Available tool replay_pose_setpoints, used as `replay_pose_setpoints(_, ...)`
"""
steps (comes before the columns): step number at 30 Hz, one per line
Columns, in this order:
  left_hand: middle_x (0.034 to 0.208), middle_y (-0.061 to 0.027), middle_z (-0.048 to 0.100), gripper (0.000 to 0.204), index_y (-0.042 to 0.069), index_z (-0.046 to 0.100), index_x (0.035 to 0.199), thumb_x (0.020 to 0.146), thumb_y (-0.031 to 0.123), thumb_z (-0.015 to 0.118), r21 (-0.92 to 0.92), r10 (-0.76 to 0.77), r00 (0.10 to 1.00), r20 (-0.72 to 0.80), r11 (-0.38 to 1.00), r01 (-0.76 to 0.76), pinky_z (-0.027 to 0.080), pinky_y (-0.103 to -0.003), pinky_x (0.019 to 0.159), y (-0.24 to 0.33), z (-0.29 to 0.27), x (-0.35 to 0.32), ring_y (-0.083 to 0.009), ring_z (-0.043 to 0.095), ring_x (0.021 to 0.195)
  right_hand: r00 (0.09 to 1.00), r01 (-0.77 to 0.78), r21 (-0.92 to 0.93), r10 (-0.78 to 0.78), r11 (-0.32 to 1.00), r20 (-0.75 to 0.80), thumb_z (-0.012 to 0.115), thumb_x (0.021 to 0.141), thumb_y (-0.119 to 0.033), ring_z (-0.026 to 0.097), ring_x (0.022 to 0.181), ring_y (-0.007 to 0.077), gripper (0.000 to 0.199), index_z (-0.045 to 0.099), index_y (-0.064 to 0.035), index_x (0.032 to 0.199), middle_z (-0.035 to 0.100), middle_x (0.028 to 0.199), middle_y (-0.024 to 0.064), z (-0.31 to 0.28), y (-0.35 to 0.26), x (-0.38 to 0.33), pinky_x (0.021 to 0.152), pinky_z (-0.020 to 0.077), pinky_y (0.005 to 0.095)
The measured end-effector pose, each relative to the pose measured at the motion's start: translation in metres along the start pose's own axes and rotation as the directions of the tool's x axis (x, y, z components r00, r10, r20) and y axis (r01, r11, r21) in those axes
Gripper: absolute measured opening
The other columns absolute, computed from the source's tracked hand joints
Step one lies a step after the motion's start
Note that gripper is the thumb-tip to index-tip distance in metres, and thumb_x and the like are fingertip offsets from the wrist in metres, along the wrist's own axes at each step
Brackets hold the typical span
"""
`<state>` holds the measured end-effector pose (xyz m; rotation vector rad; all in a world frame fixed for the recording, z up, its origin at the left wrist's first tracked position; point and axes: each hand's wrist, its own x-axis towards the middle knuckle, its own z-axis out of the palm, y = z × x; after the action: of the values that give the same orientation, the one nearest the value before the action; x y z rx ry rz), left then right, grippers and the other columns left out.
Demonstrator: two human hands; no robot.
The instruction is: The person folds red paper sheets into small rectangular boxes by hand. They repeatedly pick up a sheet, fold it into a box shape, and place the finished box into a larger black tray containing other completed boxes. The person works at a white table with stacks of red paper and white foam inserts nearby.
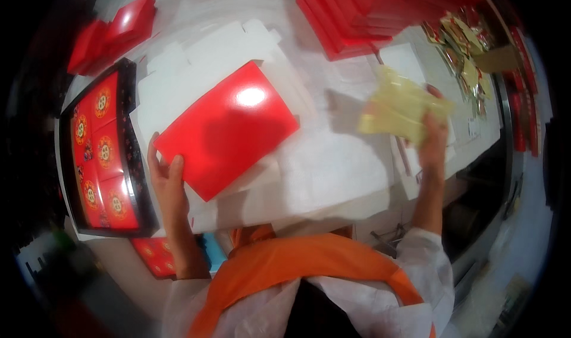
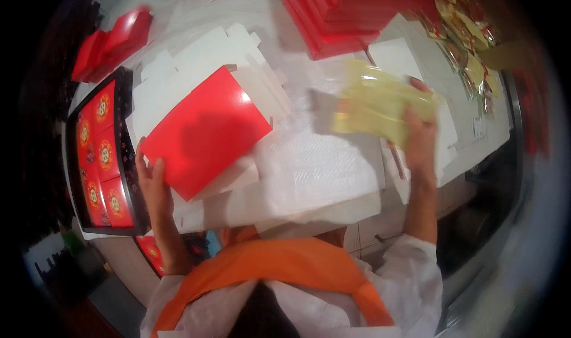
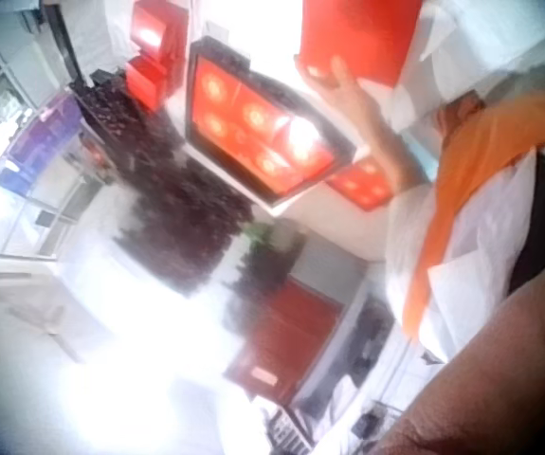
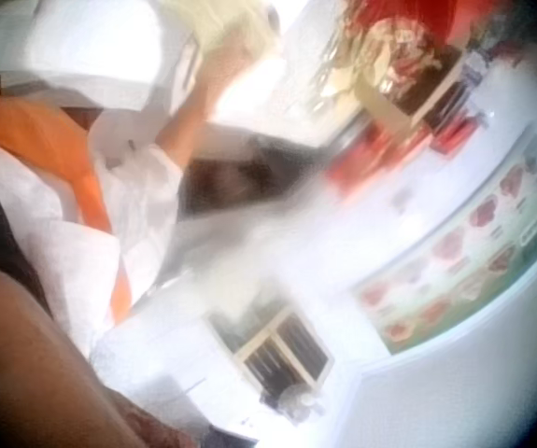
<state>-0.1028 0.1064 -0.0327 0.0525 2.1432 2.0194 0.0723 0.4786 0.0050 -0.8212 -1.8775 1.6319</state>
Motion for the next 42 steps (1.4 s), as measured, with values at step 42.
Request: replay_pose_setpoints(42,0.12,-0.0107,0.044,0.054,0.003,0.03,0.128,0.08,0.002,0.055,-0.176,-0.093,0.921,0.379,0.969,0.171,0.041,-0.033,0.089,-0.069,0.002,-0.135,-0.0195,0.047,0.107,0.945,0.055,0.056,-0.07,0.997,0.319,0.054,0.086,-0.008,0.058,0.082,0.0099,0.022,0.056,0.0,0.107,0.063,0.09,0.0069,0.125,0.013,-0.067,0.072,0.0468,0.0217)
